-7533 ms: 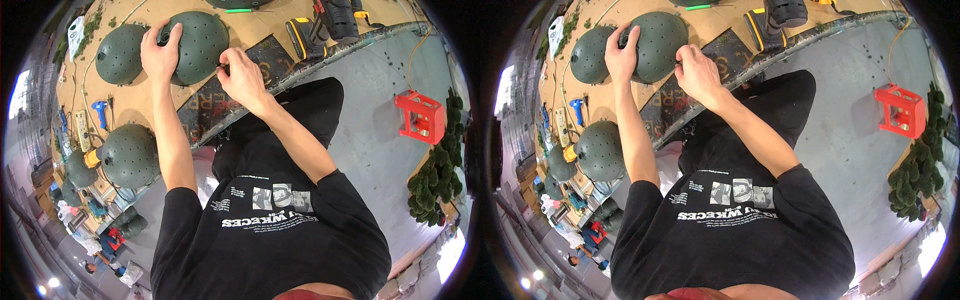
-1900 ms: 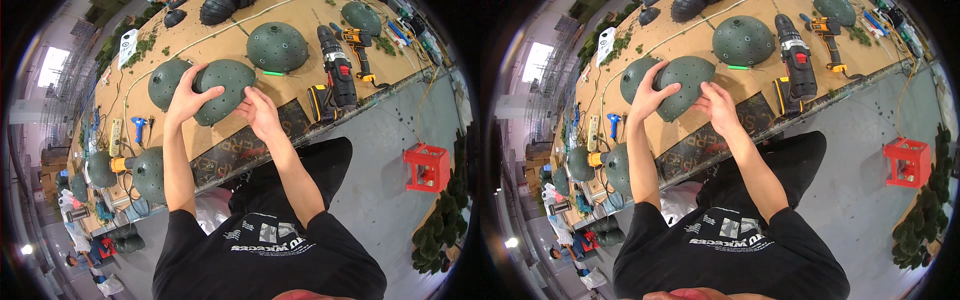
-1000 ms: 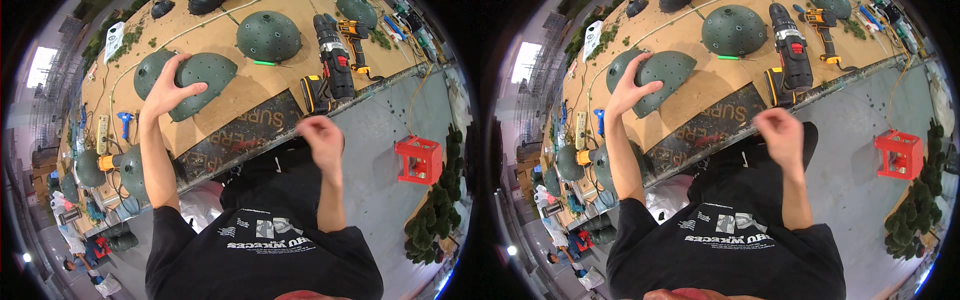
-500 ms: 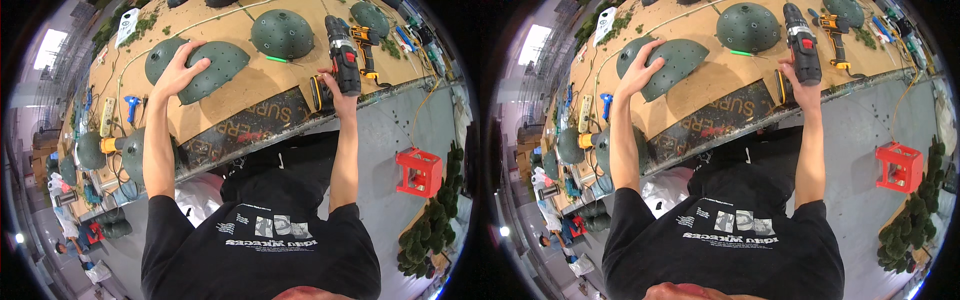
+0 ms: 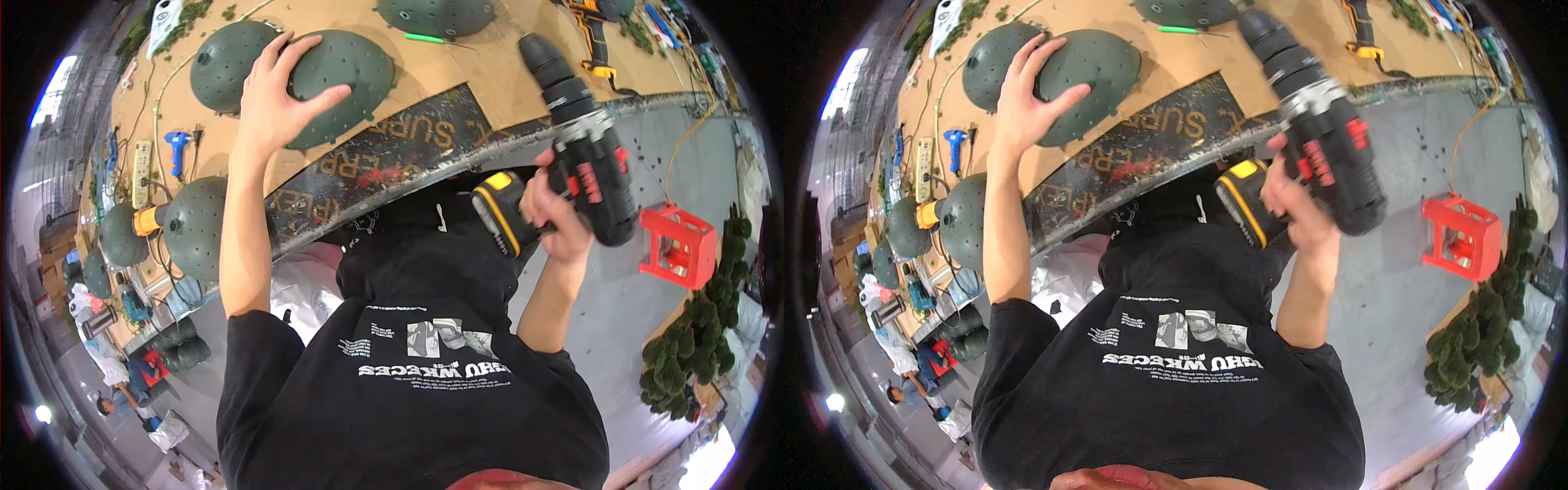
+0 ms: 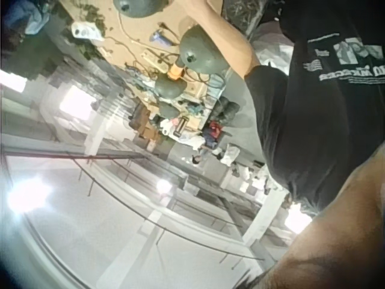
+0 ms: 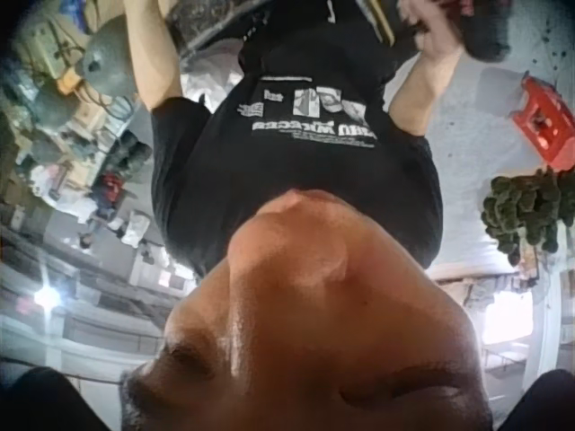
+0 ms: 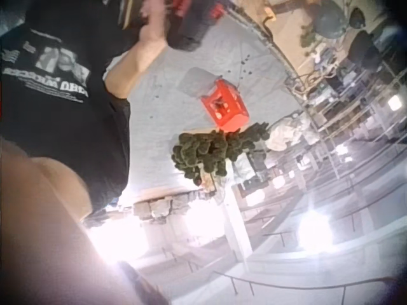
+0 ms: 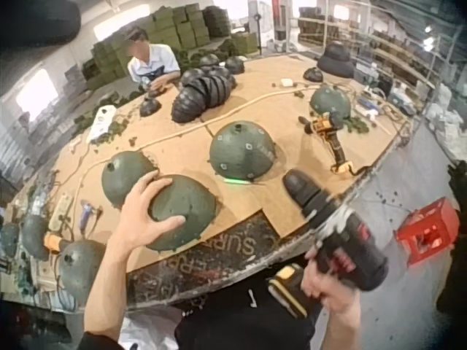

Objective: The person assembles green plastic hemispherical components by drilling holes into them with a power drill at an industrial workbench.

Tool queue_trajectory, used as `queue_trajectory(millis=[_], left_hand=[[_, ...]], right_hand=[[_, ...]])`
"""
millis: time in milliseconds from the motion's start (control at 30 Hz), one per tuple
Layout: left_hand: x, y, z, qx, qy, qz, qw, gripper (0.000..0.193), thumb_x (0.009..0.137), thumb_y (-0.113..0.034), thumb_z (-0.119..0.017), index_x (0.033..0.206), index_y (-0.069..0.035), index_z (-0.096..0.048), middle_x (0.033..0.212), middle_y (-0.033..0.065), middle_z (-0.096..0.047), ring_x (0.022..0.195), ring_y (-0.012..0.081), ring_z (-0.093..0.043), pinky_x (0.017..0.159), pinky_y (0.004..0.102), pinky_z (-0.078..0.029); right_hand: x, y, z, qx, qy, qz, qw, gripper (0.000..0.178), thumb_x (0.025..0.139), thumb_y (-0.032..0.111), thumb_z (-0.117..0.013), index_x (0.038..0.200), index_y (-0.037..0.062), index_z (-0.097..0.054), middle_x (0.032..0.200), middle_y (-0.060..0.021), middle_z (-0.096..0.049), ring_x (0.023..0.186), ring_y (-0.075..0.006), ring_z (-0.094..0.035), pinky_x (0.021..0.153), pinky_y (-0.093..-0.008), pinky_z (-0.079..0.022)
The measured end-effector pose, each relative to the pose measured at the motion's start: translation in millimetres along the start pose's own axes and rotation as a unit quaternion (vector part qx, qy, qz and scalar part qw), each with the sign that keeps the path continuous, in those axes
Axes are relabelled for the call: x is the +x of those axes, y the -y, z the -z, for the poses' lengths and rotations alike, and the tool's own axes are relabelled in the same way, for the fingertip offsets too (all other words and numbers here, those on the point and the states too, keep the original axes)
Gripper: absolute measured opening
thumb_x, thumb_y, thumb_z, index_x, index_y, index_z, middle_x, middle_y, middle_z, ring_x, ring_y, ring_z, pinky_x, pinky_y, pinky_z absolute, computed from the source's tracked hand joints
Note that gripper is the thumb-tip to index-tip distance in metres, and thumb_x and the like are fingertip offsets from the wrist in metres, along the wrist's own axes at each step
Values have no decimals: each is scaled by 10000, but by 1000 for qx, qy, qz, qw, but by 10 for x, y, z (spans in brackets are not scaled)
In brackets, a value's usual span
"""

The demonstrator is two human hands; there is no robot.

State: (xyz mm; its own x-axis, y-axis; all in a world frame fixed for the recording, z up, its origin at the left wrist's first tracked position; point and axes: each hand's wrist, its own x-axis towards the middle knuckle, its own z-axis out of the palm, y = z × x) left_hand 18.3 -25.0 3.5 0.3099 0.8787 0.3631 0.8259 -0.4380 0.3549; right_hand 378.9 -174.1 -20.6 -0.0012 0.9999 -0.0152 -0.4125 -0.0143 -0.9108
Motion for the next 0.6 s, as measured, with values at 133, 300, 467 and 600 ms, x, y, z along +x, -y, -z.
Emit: queue_trajectory(millis=[133, 300, 467, 600], left_hand=[[-386, -166, -333, 81, -48, -34, 995, 784, 701, -449, -909, 1382, -185, -623, 1554, 163, -442, 1408, 398, -447, 1150, 530, -371], [-474, -40, -487, 89, -69, -34, 993, 789, 735, -501, -890, 1405, -202, -602, 1539, 189, -435, 1432, 416, -403, 1172, 587, -310], [-174, 140, -455, -1, -91, 30, 995, 783, 795, -541, -842, 1416, -138, -588, 1533, 215, -443, 1398, 417, -454, 1134, 526, -395], [25, 188, -376, 7, -12, 85, 996, 713, 848, -491, -806, 1398, -82, -609, 1423, 185, -575, 1334, 322, -552, 1115, 426, -436]], right_hand=[[-358, -353, 128, -116, -23, 29, 993, 327, 866, -61, -677, 1192, -46, -645, 850, -17, -634, 740, -112, -586, 690, -277, -505], [-574, -592, 155, -196, 7, 20, 980, 341, 880, -41, -692, 1218, -25, -645, 860, 10, -614, 693, -70, -525, 645, -240, -418], [-552, -620, 166, -189, 65, 19, 980, 271, 897, -3, -723, 1158, 14, -656, 890, 22, -622, 748, -80, -550, 678, -251, -447], [-470, -594, 68, -141, 72, -57, 986, 415, 845, 18, -776, 1237, 4, -639, 1023, -63, -721, 945, -138, -651, 899, -297, -527]])
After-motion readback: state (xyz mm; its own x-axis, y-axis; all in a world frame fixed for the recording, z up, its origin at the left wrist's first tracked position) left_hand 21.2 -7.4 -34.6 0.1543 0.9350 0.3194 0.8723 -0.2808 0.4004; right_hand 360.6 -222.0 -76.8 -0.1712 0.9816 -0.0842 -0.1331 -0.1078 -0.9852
